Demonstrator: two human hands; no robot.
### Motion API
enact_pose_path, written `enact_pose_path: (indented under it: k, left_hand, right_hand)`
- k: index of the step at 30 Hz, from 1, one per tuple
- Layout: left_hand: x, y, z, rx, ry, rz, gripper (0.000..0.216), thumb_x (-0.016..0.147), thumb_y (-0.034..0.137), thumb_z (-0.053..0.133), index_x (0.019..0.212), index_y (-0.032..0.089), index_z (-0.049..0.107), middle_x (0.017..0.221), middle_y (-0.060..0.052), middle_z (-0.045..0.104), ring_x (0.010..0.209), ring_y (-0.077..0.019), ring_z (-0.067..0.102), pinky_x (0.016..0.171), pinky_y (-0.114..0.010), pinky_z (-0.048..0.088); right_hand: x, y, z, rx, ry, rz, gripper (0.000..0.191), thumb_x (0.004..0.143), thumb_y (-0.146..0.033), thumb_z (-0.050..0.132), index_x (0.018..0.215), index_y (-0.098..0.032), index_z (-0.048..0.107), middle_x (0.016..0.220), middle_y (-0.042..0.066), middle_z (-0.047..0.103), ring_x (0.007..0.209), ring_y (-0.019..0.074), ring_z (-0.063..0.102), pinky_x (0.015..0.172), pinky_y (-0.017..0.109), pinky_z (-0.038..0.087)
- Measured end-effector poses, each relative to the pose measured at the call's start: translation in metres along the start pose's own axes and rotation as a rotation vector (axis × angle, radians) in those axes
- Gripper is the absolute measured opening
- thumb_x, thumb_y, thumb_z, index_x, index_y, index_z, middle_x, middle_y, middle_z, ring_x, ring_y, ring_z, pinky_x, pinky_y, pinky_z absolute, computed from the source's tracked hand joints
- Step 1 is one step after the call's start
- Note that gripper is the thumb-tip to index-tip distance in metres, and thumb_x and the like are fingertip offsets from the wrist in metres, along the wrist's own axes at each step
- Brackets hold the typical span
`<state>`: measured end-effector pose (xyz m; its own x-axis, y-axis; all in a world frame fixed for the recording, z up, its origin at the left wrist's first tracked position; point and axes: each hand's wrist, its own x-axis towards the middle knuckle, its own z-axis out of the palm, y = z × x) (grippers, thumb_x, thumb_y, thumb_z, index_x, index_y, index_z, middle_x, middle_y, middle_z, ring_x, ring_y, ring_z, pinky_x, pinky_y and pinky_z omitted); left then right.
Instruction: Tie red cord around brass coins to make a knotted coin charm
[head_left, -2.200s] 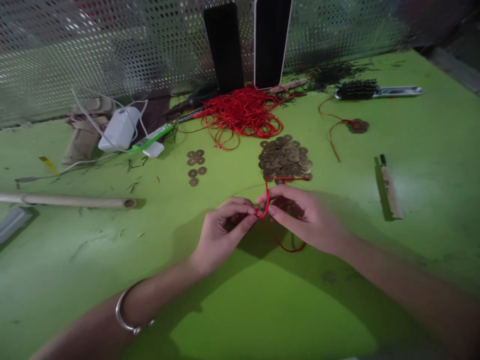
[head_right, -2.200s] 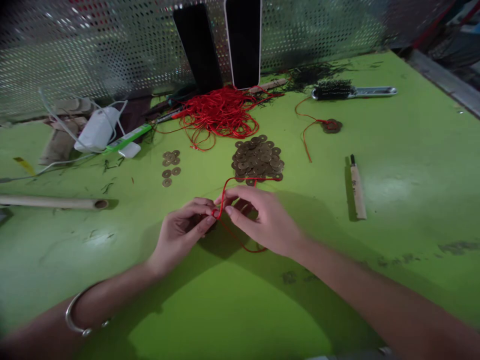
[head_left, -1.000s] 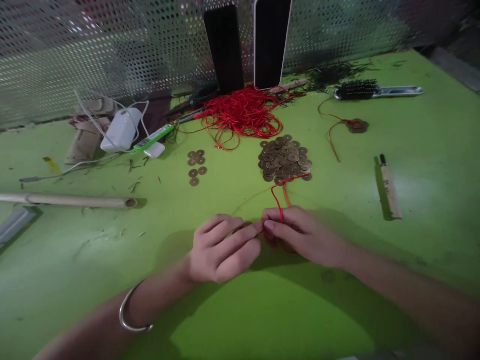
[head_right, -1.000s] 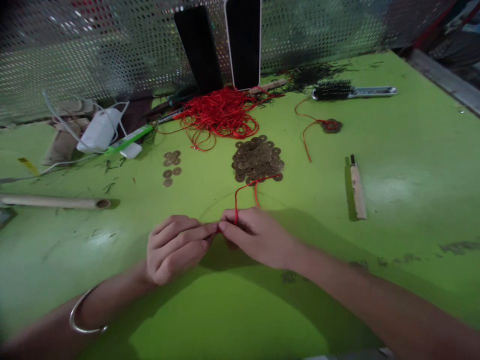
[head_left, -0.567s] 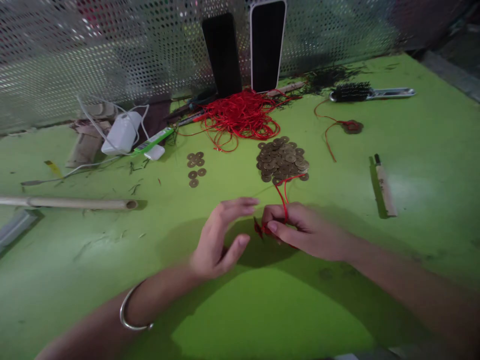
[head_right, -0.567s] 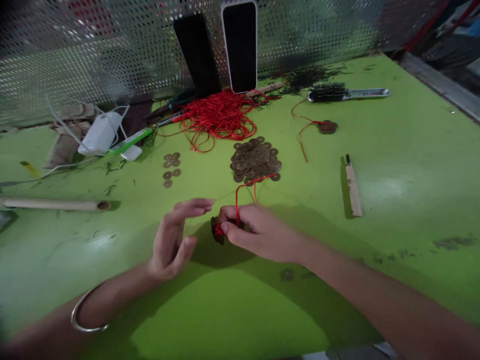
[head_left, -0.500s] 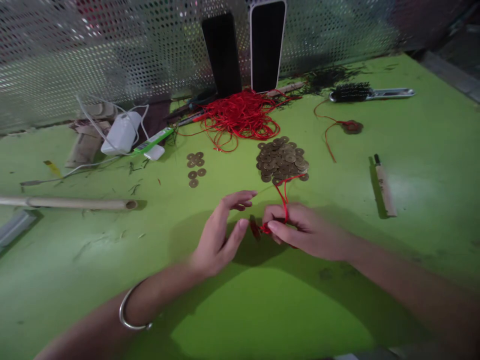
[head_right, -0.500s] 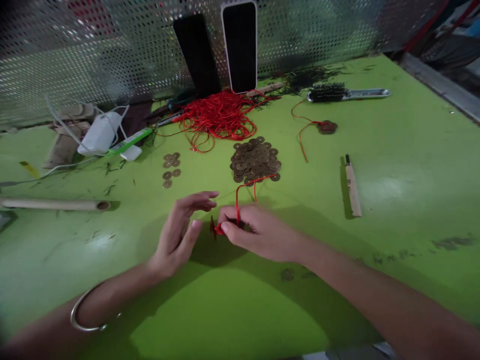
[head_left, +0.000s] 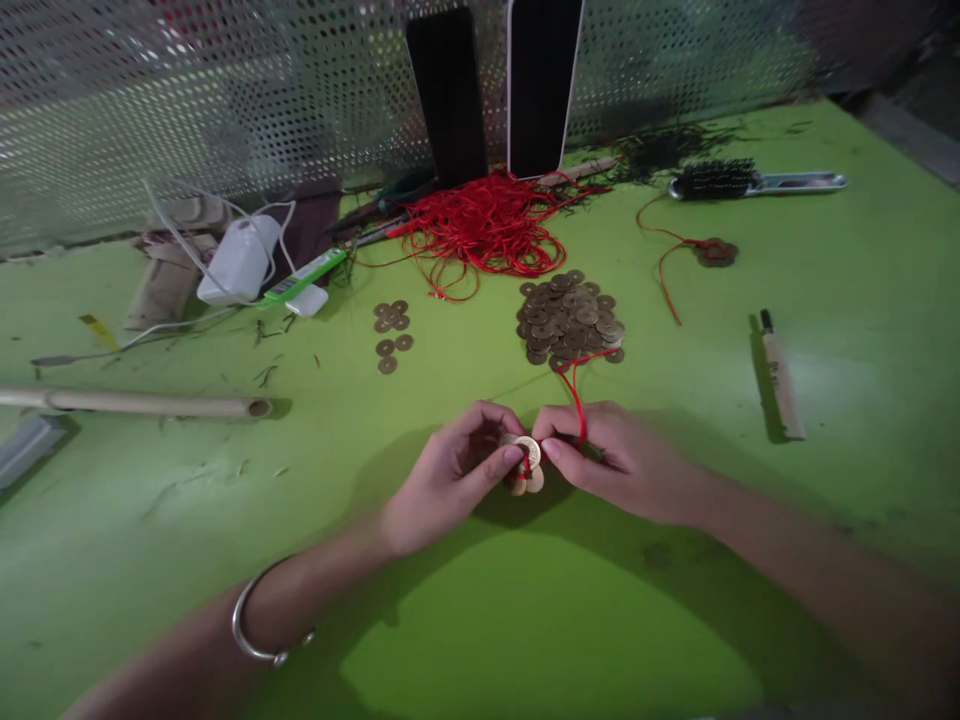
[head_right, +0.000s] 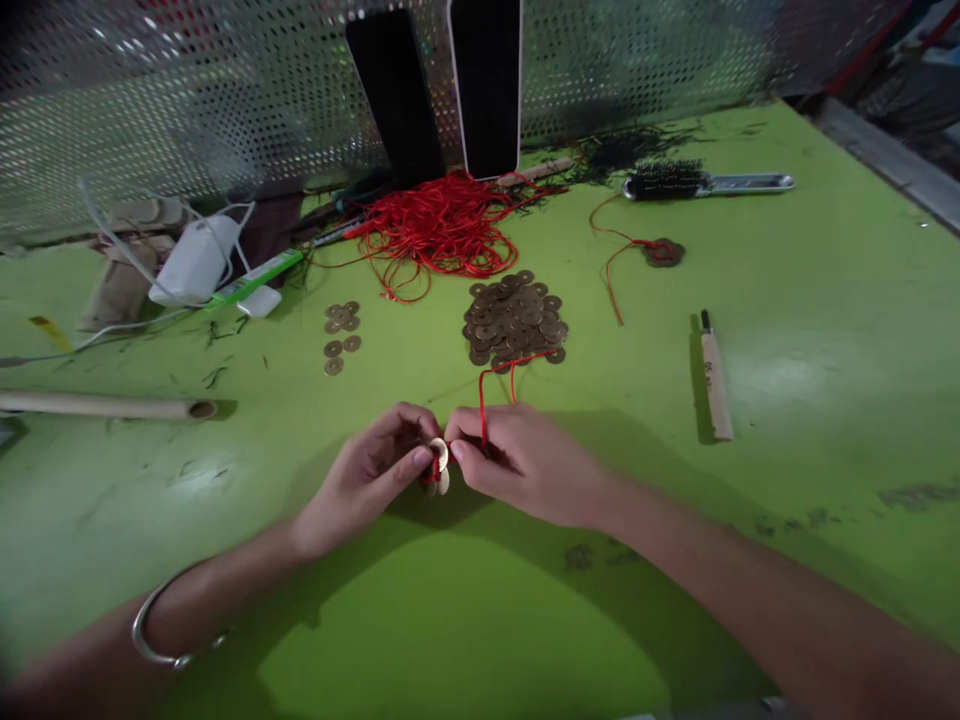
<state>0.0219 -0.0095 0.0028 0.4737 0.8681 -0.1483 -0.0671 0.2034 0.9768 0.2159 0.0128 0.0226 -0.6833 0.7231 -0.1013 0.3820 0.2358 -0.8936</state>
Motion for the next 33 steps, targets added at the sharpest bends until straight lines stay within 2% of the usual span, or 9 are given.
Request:
enact_pose_path:
  k: [3, 8, 10, 14, 19, 25, 33]
  left_hand:
    - [0.0006, 0.0, -0.0004, -0.015, 0.006, -0.017, 0.011, 0.089, 0.024, 0.052, 0.096, 0.017, 0.048, 0.08, -0.003, 0.055, 0.071, -0.0112, 0.059, 0.065, -0.022, 0.055]
    - [0.0013, -0.0001, -0.0014, -0.118, -0.029, -0.08, 0.011, 0.089, 0.027, 0.05, 0.094, 0.02, 0.043, 0.079, -0.001, 0.054, 0.064, -0.0109, 0.059, 0.056, -0.024, 0.057]
    - [0.0018, 0.0002, -0.0018, -0.144, -0.042, -0.09, 0.011, 0.089, 0.026, 0.052, 0.093, 0.019, 0.044, 0.079, 0.0, 0.055, 0.065, -0.01, 0.059, 0.056, -0.022, 0.056]
    - [0.0032, 0.0009, -0.0021, -0.149, -0.051, -0.078, 0.018, 0.082, 0.02, 0.062, 0.096, 0.015, 0.051, 0.085, -0.001, 0.058, 0.072, -0.0081, 0.058, 0.067, -0.018, 0.052]
    - [0.0048, 0.0033, -0.0021, -0.06, -0.002, -0.11, 0.024, 0.075, 0.016, 0.07, 0.095, 0.013, 0.057, 0.087, -0.002, 0.062, 0.078, -0.0087, 0.058, 0.073, -0.018, 0.049]
    - [0.0061, 0.0059, -0.0008, -0.041, 0.026, -0.135, 0.017, 0.071, 0.014, 0.071, 0.084, 0.012, 0.059, 0.078, -0.001, 0.064, 0.07, -0.0086, 0.059, 0.067, -0.018, 0.05]
    - [0.0045, 0.0029, -0.0006, -0.011, 0.06, -0.113, 0.016, 0.073, 0.016, 0.07, 0.084, 0.012, 0.058, 0.077, 0.0, 0.062, 0.068, -0.007, 0.056, 0.065, -0.016, 0.048]
  right_hand:
    - [0.0007, 0.0003, 0.0, -0.045, 0.008, -0.007, 0.022, 0.091, -0.022, 0.037, 0.071, -0.018, 0.046, 0.054, -0.006, 0.039, 0.046, 0.0078, 0.036, 0.045, 0.022, 0.025]
    - [0.0018, 0.0014, 0.0001, -0.104, 0.031, -0.048, 0.022, 0.091, -0.021, 0.038, 0.07, -0.018, 0.043, 0.054, -0.006, 0.039, 0.046, 0.0072, 0.035, 0.047, 0.022, 0.025]
    - [0.0011, 0.0022, 0.0005, -0.13, 0.028, -0.056, 0.021, 0.091, -0.021, 0.038, 0.071, -0.018, 0.044, 0.055, -0.006, 0.04, 0.047, 0.0072, 0.036, 0.047, 0.022, 0.025]
    - [-0.0012, 0.0039, 0.0015, -0.163, 0.018, -0.065, 0.021, 0.091, -0.022, 0.038, 0.073, -0.018, 0.046, 0.055, -0.006, 0.042, 0.047, 0.0077, 0.038, 0.047, 0.022, 0.025]
    - [-0.002, 0.0036, 0.0025, -0.215, 0.025, -0.075, 0.02, 0.091, -0.023, 0.037, 0.073, -0.018, 0.046, 0.055, -0.005, 0.044, 0.047, 0.0081, 0.039, 0.046, 0.022, 0.025]
    - [-0.0017, 0.0008, 0.0035, -0.286, 0.024, -0.088, 0.019, 0.09, -0.022, 0.038, 0.074, -0.018, 0.048, 0.055, -0.004, 0.047, 0.049, 0.0094, 0.043, 0.048, 0.023, 0.027]
    - [-0.0022, 0.0031, 0.0064, -0.331, 0.075, -0.072, 0.019, 0.09, -0.025, 0.039, 0.076, -0.018, 0.049, 0.056, -0.004, 0.05, 0.049, 0.0097, 0.044, 0.048, 0.023, 0.027]
